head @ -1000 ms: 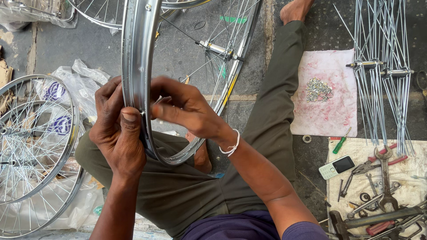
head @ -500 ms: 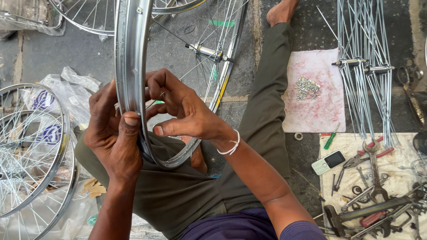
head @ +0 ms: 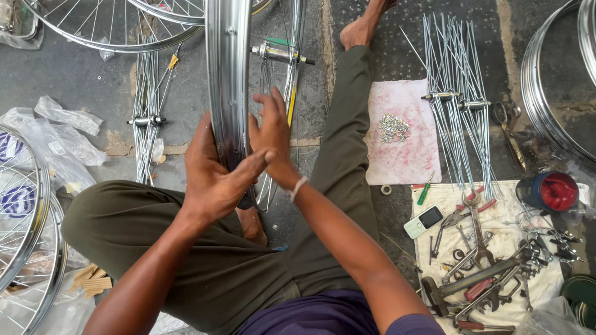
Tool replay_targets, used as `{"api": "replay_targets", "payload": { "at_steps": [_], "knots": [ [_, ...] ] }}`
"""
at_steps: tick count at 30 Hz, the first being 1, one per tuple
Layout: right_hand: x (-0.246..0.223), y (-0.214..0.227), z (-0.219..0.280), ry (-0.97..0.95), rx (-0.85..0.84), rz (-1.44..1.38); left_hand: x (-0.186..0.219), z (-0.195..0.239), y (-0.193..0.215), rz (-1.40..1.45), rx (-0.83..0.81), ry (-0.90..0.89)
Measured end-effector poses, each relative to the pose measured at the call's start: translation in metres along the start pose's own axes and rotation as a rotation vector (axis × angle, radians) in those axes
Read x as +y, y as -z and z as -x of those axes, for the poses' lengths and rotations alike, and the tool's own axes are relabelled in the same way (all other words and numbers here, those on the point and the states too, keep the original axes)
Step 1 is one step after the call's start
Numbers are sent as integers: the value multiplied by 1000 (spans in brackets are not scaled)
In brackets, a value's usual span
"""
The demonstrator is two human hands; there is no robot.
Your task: The person inserts metal spokes into a bicycle rim and secures them with nuts. The person works on the rim while sitting on the ground, handling spokes and nuts one at a time.
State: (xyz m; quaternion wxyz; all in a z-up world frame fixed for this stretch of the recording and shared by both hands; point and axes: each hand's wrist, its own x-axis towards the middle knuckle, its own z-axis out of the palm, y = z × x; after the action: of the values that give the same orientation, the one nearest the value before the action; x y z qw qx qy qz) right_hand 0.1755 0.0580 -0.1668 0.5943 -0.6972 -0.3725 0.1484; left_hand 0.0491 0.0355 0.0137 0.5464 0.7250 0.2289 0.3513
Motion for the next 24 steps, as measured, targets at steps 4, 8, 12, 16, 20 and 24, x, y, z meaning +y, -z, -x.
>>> {"api": "replay_targets", "payload": {
  "at_steps": [4, 8, 12, 16, 20, 24],
  "knots": [
    [20, -32, -58, -225, -86, 167, -1, -8, -13, 26, 31, 149],
    [40, -53, -60, -342, -68, 126, -4, 0, -12, 66, 37, 71],
    [49, -60, -51, -68, -25, 169, -7, 7, -13, 64, 21, 61],
    [50, -65, -57, -99, 2, 125, -8, 8, -9, 78, -9, 65],
    [55, -64, -43, 107, 14, 43, -11, 11, -7, 20, 7, 45],
    [37, -61, -64, -109, -308, -785, -1, 13, -12, 57, 11, 104]
  ]
}}
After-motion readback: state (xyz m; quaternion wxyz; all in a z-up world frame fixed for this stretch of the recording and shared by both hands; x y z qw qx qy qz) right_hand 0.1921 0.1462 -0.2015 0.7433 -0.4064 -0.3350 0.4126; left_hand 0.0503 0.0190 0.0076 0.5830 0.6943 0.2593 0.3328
